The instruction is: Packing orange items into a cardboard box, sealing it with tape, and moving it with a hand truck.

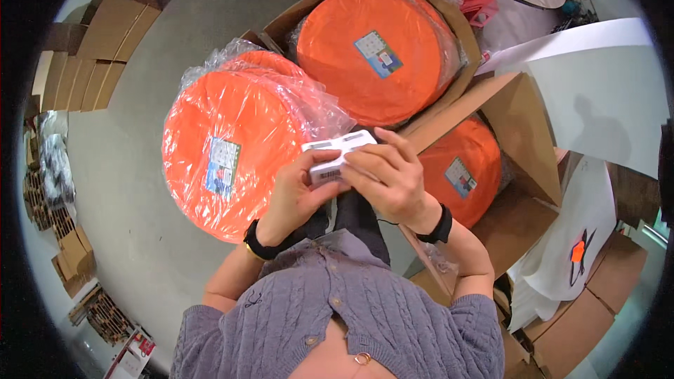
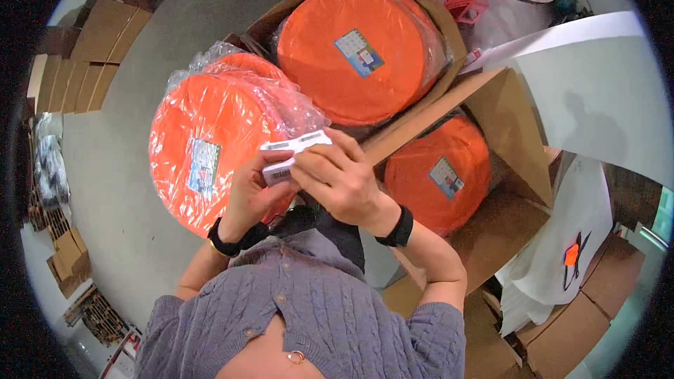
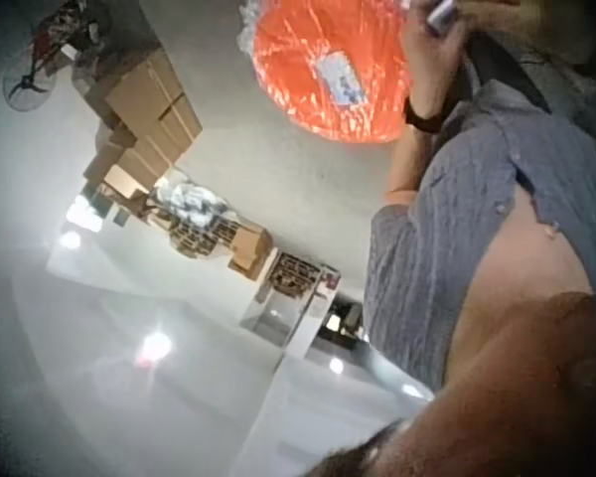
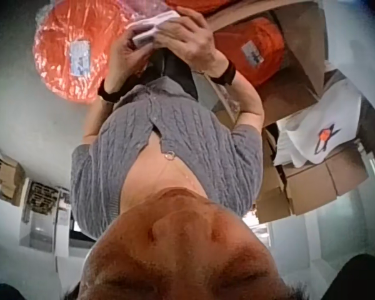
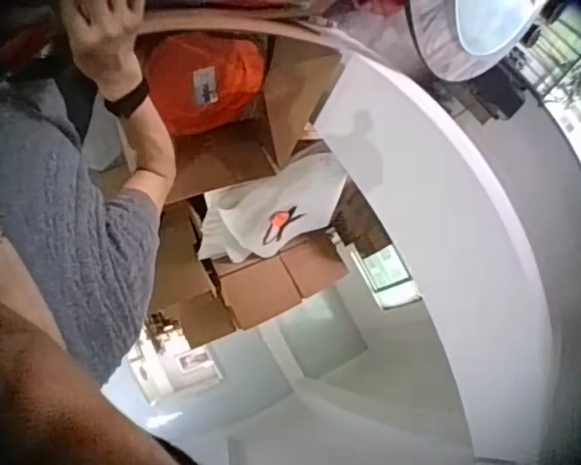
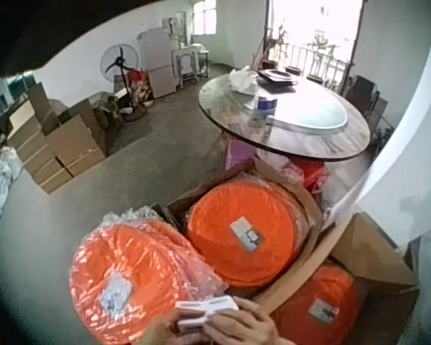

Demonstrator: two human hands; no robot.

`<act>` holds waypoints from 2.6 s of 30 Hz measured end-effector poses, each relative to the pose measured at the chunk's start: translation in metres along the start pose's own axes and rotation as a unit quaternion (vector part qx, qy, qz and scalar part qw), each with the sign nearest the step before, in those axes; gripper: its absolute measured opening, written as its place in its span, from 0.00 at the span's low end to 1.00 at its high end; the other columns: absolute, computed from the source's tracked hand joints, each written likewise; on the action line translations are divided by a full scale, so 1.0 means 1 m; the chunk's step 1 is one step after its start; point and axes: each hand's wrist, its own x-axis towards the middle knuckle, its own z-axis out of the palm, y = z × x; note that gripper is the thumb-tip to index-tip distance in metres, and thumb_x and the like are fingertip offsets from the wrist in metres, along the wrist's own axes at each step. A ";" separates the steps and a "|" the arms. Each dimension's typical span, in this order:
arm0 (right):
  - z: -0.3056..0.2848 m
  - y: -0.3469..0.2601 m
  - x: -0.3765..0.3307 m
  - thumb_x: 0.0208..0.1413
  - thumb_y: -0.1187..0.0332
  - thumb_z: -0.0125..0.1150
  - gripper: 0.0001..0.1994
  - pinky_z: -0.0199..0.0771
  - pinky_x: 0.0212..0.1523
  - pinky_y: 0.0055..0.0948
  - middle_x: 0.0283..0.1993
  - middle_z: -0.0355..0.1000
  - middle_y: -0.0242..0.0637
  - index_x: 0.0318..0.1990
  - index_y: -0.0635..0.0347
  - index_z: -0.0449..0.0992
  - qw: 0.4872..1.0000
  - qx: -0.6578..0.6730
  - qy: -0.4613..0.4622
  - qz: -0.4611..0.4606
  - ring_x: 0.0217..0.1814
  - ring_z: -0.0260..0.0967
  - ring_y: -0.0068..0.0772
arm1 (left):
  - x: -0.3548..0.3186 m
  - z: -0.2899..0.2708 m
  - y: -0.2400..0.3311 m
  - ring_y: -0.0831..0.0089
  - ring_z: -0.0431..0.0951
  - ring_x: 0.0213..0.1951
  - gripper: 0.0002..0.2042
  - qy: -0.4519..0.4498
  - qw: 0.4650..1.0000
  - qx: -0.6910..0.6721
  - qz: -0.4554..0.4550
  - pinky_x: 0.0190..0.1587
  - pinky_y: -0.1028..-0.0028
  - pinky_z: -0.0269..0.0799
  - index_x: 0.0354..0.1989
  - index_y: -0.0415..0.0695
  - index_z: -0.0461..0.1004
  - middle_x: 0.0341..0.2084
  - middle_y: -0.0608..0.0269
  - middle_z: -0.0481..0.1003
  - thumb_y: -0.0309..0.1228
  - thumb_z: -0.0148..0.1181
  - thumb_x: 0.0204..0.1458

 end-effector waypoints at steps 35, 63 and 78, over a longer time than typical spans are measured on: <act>0.275 0.468 -0.231 0.48 0.67 0.66 0.10 0.59 0.15 0.22 0.21 0.67 0.30 0.28 0.62 0.71 0.674 0.173 0.211 0.686 0.17 0.63 0.20 | 0.026 -0.048 -0.115 0.69 0.70 0.50 0.34 0.232 0.953 -0.061 -0.184 0.52 0.72 0.64 0.54 0.30 0.61 0.48 0.51 0.68 0.43 0.64 0.46; 0.274 0.395 -0.310 0.38 0.33 0.60 0.53 0.67 0.51 0.40 0.53 0.64 0.61 0.58 0.77 0.56 0.478 -0.006 0.054 0.877 0.55 0.65 0.54 | 0.034 -0.050 -0.099 0.70 0.73 0.46 0.26 0.239 0.955 -0.050 -0.170 0.47 0.75 0.67 0.53 0.33 0.63 0.46 0.51 0.70 0.27 0.58 0.44; 0.102 0.297 -0.077 0.49 0.67 0.59 0.19 0.70 0.45 0.32 0.45 0.71 0.40 0.46 0.70 0.71 0.648 0.390 0.325 0.568 0.45 0.69 0.34 | -0.039 -0.052 -0.048 0.77 0.73 0.38 0.26 0.185 0.977 -0.018 -0.105 0.40 0.78 0.68 0.54 0.36 0.63 0.40 0.59 0.72 0.27 0.63 0.44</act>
